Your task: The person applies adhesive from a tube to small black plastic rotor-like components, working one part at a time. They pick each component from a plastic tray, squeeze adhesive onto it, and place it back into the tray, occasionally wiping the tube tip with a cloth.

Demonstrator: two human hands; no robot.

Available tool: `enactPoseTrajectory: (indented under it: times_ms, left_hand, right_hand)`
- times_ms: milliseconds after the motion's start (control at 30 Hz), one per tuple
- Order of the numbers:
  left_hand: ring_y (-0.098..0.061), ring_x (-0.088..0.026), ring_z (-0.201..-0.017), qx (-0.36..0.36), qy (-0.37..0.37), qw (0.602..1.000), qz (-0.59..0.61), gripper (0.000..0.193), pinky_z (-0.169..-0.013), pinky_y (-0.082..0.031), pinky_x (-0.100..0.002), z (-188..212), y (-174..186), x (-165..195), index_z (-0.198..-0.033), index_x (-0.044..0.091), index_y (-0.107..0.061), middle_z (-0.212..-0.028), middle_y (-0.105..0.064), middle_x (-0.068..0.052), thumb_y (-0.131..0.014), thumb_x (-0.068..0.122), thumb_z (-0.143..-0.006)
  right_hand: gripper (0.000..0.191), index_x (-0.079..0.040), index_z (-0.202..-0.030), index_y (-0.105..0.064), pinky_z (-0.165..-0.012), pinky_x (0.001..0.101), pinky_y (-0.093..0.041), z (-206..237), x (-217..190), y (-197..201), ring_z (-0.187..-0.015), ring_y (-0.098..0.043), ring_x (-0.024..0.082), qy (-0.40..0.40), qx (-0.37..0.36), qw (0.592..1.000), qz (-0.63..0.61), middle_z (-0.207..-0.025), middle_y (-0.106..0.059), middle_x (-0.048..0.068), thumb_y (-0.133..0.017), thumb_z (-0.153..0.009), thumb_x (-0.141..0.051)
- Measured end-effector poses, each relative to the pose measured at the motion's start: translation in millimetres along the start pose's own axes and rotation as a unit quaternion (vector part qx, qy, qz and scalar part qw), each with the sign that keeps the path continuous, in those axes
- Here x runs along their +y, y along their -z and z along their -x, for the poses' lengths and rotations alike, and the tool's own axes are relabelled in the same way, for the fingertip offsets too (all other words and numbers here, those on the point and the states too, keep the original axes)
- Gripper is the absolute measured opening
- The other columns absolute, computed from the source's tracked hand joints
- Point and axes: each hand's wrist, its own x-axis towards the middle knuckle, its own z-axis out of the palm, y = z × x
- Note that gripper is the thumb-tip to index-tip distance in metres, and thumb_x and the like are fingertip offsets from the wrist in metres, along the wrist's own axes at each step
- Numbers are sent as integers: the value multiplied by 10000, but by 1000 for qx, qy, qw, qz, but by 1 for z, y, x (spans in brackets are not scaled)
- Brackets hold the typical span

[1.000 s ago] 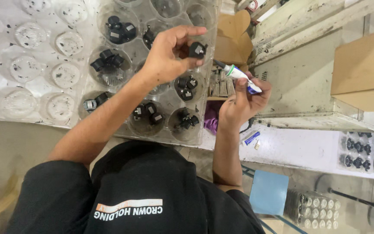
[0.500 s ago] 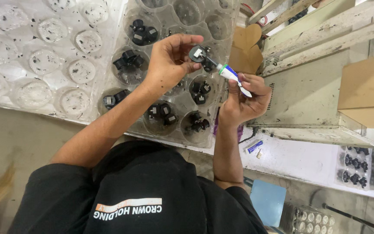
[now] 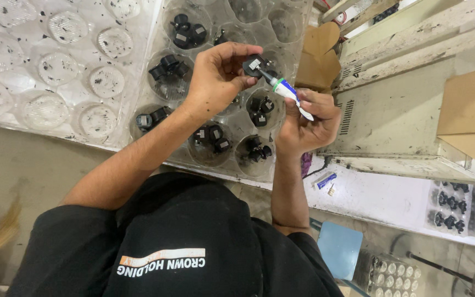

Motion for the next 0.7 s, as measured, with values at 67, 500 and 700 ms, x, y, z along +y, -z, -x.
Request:
enactPoseTrajectory:
  times_ms: [67, 500, 700]
  left_hand:
    - [-596, -2, -846, -3, 1, 1000, 10, 462, -796, -587, -181, 1, 0, -2, -1285, -4, -687, -1075, -704, -2, -711, -208, -870]
    - [-684, -31, -952, -3, 43, 997, 60, 427, -895, -629, -210, 4, -1, -5, -1298, -2, -658, -1084, -724, -11, -700, -171, -909]
    - [-604, -16, -885, 6, 33, 996, 80, 444, -887, -625, -212, 6, -1, -13, -1308, -2, -683, -1069, -692, 5, -708, -186, -904]
  right_hand:
    - [321, -21, -997, -514, -828, 341, -599, 0, 1, -1, -910, -645, 196, 33, -4, 999, 1, -984, -623, 102, -817, -924, 52]
    - [350, -45, -993, -517, -788, 330, -567, 0, -3, 1, -929, -627, 208, 46, -30, 998, 21, -950, -642, 92, -834, -892, 63]
    - [355, -46, -991, -515, -796, 332, -562, 1, -5, 3, -911, -615, 202, 43, -33, 998, 25, -949, -632, 88, -838, -893, 66]
